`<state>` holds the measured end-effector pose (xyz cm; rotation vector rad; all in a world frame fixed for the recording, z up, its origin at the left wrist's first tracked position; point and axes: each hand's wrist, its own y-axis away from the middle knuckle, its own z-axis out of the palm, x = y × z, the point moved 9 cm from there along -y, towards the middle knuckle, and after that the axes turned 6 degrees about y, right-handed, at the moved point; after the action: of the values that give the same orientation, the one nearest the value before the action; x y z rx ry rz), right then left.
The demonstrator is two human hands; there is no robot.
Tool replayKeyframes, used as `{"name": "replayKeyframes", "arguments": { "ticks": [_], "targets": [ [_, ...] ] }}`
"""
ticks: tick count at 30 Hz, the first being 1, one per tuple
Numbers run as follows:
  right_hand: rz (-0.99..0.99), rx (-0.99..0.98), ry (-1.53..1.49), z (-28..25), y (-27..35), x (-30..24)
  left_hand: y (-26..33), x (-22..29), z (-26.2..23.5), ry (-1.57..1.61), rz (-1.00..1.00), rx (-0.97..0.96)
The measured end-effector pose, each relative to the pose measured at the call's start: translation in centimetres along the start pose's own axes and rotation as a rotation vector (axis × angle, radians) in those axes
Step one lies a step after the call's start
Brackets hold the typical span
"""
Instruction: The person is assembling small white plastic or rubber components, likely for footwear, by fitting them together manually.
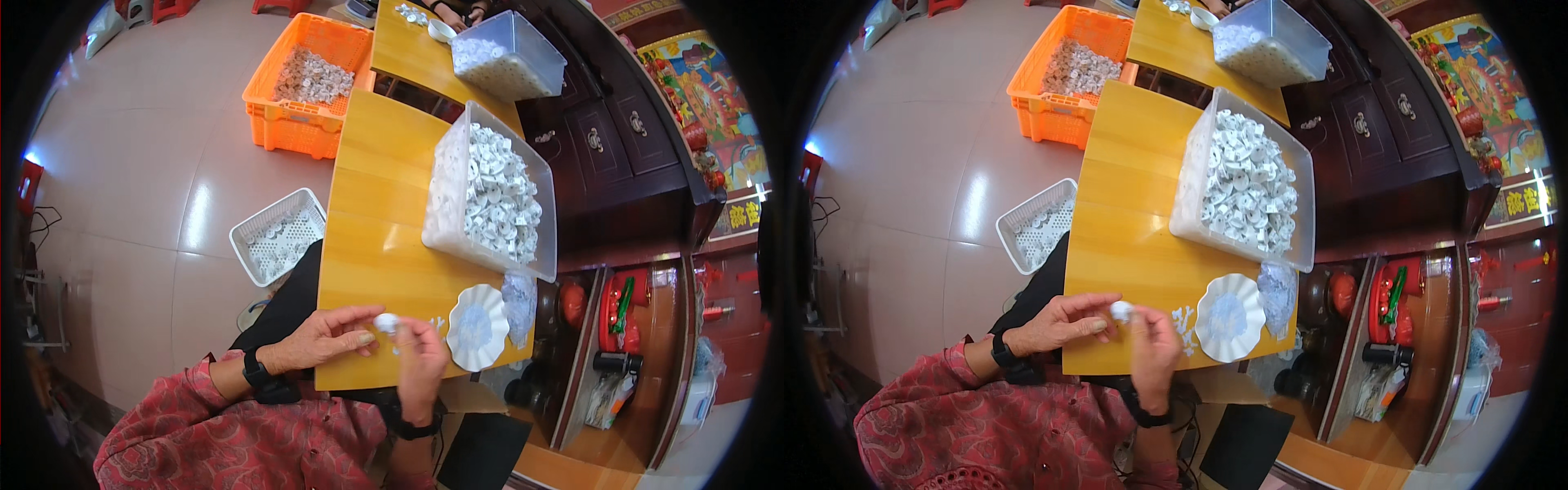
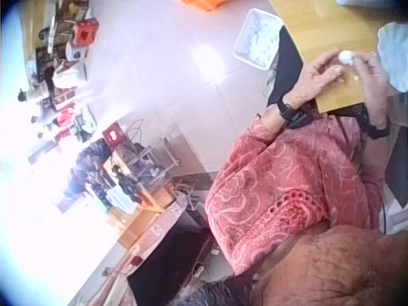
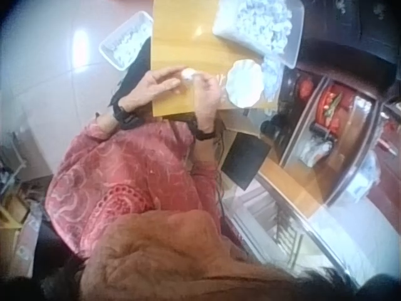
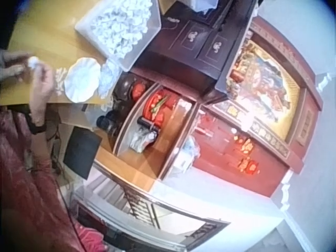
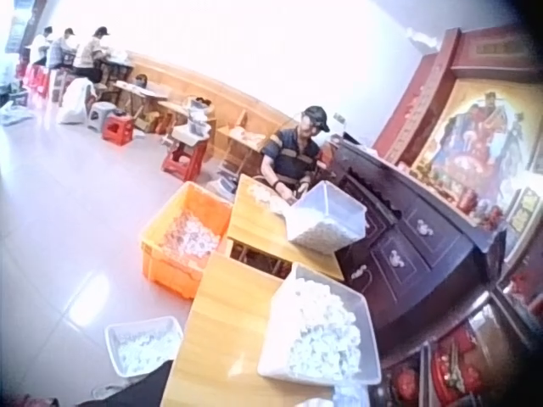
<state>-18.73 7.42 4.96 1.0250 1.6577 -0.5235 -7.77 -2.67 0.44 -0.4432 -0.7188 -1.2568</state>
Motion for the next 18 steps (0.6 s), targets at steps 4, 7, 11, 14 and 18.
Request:
{"name": "replayKeyframes", "arguments": {
  "ticks": [4,7,11,14,18],
  "targets": [
    [0.036,-0.044,-0.081,0.9,2.4,2.8,0.0,-1.4,-0.2,-0.035,-0.055,0.043],
    [-0.004,0.081,-0.019,-1.5,3.2,4.6,0.3,-1.9,-0.8,-0.038,-0.082,0.081],
    [-0.167,0.236,0.484,-4.9,4.7,5.1,0.6,-2.1,-1.4,-0.023,-0.114,0.129],
    [-0.385,0.235,0.770,-3.8,5.8,4.2,0.5,-2.1,-1.5,0.009,-0.102,0.165],
    [-0.546,0.186,0.923,-2.1,6.3,3.3,0.5,-2.0,-1.5,0.021,-0.090,0.175]
  ]
}}
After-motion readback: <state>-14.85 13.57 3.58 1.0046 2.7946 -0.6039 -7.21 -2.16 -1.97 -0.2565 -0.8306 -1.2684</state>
